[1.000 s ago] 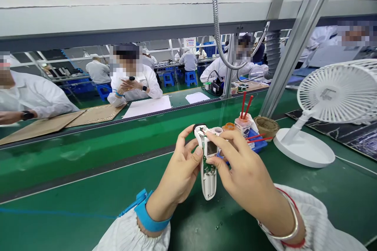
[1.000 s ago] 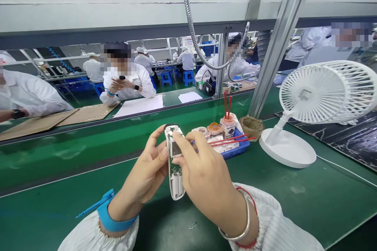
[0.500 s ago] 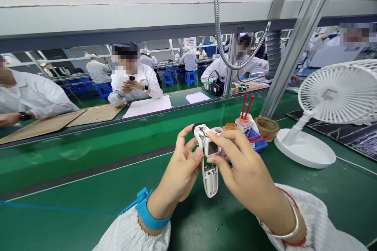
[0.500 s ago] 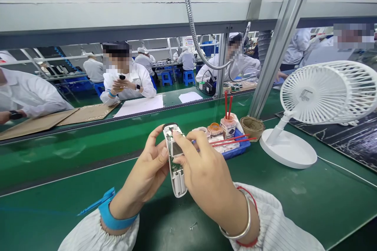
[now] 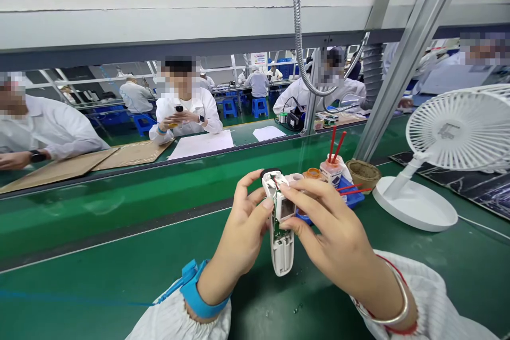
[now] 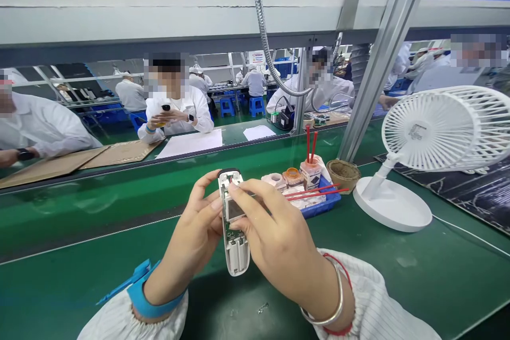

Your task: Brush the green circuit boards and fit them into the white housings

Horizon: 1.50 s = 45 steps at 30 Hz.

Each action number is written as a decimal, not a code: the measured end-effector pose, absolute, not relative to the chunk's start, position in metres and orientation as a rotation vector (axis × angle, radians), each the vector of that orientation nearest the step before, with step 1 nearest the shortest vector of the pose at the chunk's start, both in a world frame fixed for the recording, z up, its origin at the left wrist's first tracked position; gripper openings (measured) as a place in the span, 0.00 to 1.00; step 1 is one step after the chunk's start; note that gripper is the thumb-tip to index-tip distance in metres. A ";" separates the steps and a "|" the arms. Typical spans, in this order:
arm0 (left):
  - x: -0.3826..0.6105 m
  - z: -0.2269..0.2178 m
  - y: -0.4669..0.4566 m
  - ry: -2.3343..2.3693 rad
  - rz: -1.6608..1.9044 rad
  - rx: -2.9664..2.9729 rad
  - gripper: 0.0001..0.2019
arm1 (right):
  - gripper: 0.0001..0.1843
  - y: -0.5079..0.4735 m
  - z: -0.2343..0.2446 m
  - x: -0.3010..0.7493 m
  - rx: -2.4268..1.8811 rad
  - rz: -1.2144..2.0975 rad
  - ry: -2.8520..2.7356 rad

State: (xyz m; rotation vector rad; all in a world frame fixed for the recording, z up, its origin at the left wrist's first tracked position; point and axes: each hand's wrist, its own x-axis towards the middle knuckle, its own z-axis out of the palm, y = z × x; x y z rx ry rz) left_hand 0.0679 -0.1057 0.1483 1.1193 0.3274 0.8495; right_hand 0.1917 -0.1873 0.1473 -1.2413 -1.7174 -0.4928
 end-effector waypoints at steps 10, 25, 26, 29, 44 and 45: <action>0.066 0.145 -0.108 0.324 0.880 1.165 0.20 | 0.24 -0.188 0.144 0.191 -1.265 -0.529 -1.737; 0.071 0.141 -0.108 0.269 0.899 1.149 0.26 | 0.26 -0.175 0.136 0.193 -1.343 -0.561 -1.744; 0.072 0.141 -0.107 0.295 0.912 1.156 0.28 | 0.27 -0.172 0.133 0.193 -1.330 -0.562 -1.738; 0.074 0.140 -0.105 0.393 0.958 1.140 0.28 | 0.26 -0.163 0.124 0.190 -1.241 -0.564 -1.625; 0.072 0.146 -0.097 0.526 0.898 1.120 0.14 | 0.29 -0.146 0.095 0.153 -1.205 1.044 -1.040; 0.073 0.145 -0.096 0.536 0.891 1.122 0.14 | 0.30 -0.146 0.095 0.152 -1.231 1.016 -1.032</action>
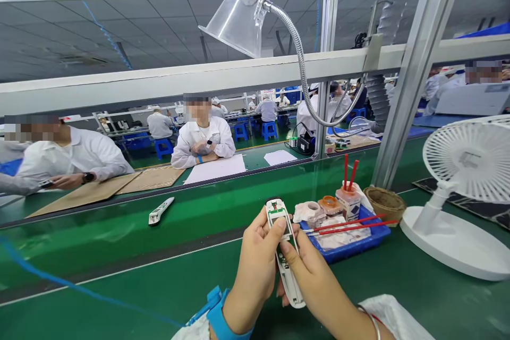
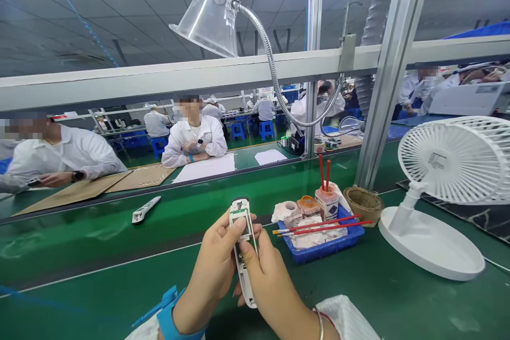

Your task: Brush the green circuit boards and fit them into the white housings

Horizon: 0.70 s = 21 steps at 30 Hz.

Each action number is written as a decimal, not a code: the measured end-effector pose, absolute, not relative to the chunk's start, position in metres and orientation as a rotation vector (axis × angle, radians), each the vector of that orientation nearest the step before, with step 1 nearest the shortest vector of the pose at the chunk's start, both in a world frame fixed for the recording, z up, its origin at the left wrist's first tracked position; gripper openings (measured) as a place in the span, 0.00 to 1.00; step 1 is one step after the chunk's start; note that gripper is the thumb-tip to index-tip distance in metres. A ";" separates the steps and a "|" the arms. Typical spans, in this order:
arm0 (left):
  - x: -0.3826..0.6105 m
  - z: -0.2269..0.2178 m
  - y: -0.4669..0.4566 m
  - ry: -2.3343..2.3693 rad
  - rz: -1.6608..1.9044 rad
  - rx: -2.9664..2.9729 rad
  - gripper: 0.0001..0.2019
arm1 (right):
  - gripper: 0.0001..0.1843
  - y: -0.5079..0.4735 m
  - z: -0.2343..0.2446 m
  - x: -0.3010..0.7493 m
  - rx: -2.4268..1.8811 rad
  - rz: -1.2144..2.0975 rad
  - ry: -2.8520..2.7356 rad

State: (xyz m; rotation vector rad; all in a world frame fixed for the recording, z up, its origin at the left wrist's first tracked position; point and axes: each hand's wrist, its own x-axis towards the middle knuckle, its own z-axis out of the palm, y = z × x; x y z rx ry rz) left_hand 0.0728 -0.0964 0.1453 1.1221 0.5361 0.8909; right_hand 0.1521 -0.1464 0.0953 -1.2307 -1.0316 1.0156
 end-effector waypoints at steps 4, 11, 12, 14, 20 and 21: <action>0.075 0.143 -0.097 0.566 0.883 1.112 0.15 | 0.29 -0.145 0.096 0.153 -1.253 0.983 -1.047; 0.075 0.148 -0.094 0.463 0.900 1.019 0.23 | 0.27 -0.143 0.094 0.167 -1.229 0.623 -1.248; 0.075 0.148 -0.094 0.435 0.921 0.987 0.24 | 0.28 -0.143 0.096 0.171 -1.239 0.427 -1.309; 0.075 0.148 -0.094 0.400 0.930 0.937 0.24 | 0.30 -0.146 0.104 0.180 -1.293 0.033 -1.429; 0.073 0.146 -0.096 0.378 0.851 0.949 0.25 | 0.26 -0.153 0.130 0.202 -1.281 -0.430 -1.778; 0.073 0.146 -0.096 0.374 0.847 0.952 0.26 | 0.25 -0.154 0.132 0.204 -1.270 -0.455 -1.784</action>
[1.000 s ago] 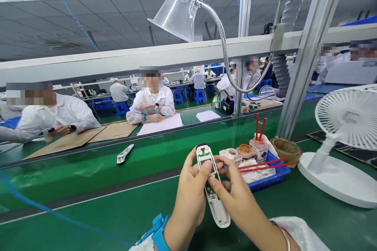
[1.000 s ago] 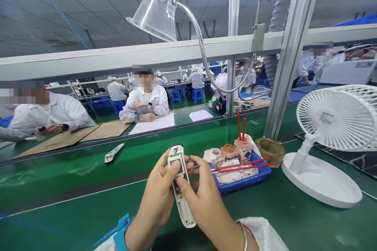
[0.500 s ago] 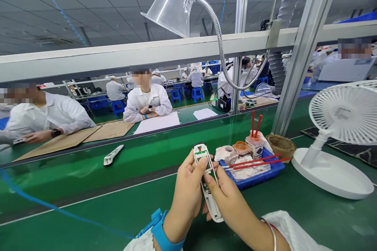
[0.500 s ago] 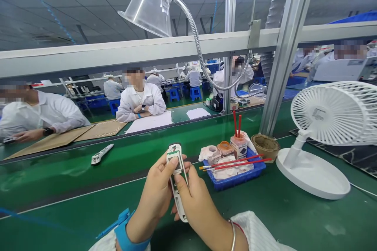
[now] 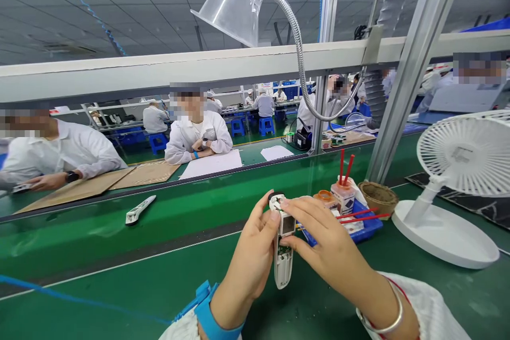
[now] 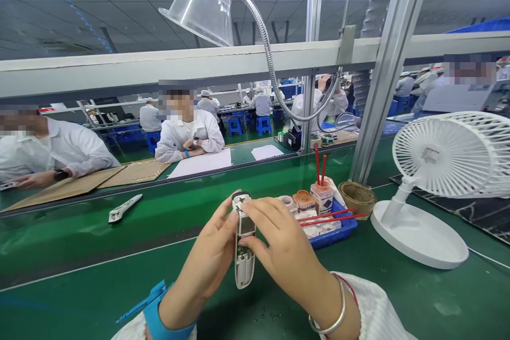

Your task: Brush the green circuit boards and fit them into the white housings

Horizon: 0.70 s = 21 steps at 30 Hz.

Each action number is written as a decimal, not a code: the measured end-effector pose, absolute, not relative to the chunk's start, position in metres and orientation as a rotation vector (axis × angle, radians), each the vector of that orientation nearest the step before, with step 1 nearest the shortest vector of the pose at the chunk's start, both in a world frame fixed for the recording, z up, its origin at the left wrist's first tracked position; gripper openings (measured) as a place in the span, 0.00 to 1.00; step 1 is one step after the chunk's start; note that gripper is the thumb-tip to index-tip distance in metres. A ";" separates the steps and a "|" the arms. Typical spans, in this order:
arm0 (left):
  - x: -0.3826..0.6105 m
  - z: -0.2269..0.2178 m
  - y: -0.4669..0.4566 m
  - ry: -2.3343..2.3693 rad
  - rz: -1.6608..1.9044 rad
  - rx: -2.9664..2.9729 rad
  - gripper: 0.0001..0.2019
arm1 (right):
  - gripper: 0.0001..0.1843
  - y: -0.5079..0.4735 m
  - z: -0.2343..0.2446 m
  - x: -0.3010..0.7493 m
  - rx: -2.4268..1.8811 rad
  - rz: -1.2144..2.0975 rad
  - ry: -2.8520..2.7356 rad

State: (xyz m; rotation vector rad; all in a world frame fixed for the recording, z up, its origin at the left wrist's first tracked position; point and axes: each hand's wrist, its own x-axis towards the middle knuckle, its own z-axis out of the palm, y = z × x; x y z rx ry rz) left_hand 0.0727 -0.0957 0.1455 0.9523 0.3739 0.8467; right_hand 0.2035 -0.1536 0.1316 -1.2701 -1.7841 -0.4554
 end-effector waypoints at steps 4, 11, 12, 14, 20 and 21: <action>0.074 0.143 -0.095 0.412 0.867 0.945 0.26 | 0.23 -0.155 0.132 0.206 -1.176 -0.577 -1.828; 0.073 0.147 -0.097 0.414 0.899 0.917 0.25 | 0.28 -0.158 0.129 0.204 -1.010 -0.640 -1.818; 0.072 0.147 -0.097 0.404 0.904 0.925 0.24 | 0.27 -0.158 0.129 0.204 -1.016 -0.589 -1.798; 0.070 0.146 -0.097 0.388 0.914 0.969 0.24 | 0.25 -0.158 0.129 0.202 -1.054 -0.467 -1.754; 0.067 0.138 -0.098 0.397 1.017 1.208 0.25 | 0.25 -0.160 0.129 0.198 -1.203 -0.229 -1.607; 0.067 0.136 -0.099 0.404 1.043 1.249 0.25 | 0.25 -0.160 0.130 0.197 -1.219 -0.175 -1.586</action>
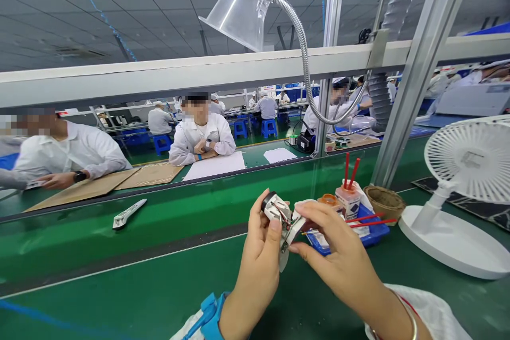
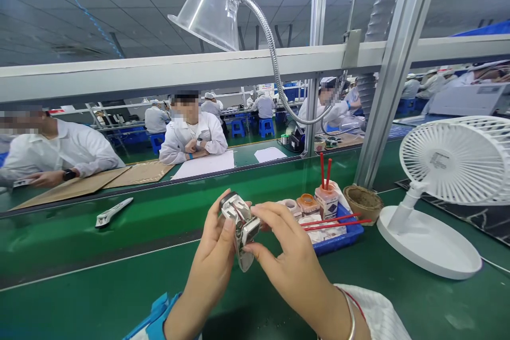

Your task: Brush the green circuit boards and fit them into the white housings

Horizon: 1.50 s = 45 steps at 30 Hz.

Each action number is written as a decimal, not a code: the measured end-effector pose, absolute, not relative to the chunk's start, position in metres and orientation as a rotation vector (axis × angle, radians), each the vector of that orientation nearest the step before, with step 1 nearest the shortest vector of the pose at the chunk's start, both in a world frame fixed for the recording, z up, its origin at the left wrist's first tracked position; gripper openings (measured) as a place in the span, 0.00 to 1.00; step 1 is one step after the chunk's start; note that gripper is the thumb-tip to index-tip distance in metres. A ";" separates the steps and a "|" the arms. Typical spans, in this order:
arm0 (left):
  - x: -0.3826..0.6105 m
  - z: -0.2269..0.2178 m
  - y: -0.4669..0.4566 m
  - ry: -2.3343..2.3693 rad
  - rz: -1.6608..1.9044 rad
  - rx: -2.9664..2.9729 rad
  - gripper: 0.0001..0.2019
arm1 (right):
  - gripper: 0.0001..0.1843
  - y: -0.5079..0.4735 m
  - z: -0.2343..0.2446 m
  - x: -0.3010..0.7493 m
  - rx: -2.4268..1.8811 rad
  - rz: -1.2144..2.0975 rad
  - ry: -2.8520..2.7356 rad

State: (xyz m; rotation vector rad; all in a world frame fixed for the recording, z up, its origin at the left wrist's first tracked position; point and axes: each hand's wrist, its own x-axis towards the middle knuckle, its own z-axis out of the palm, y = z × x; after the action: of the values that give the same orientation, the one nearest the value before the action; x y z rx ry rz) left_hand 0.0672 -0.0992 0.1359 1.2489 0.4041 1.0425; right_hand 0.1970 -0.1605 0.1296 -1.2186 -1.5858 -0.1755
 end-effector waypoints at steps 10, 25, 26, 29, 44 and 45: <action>0.061 0.109 -0.099 0.164 1.355 1.778 0.24 | 0.21 -0.170 0.137 0.193 -1.133 -0.134 -1.602; 0.059 0.106 -0.106 0.179 1.255 1.699 0.24 | 0.16 -0.173 0.136 0.194 -1.021 -0.032 -1.707; 0.060 0.107 -0.106 0.190 1.239 1.670 0.23 | 0.16 -0.173 0.137 0.195 -1.028 -0.044 -1.703; 0.063 0.112 -0.106 0.216 1.166 1.528 0.21 | 0.17 -0.173 0.139 0.197 -1.035 -0.167 -1.705; 0.067 0.134 -0.105 0.258 0.794 1.068 0.23 | 0.15 -0.173 0.146 0.204 -1.093 -0.463 -1.671; 0.068 0.134 -0.105 0.264 0.794 1.072 0.23 | 0.14 -0.173 0.146 0.203 -1.106 -0.456 -1.662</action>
State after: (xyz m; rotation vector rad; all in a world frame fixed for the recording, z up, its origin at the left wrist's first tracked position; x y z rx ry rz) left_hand 0.0677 -0.1048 0.1344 1.0725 0.2638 0.7939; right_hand 0.2034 -0.1726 0.1462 -1.1061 -1.6623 -0.4556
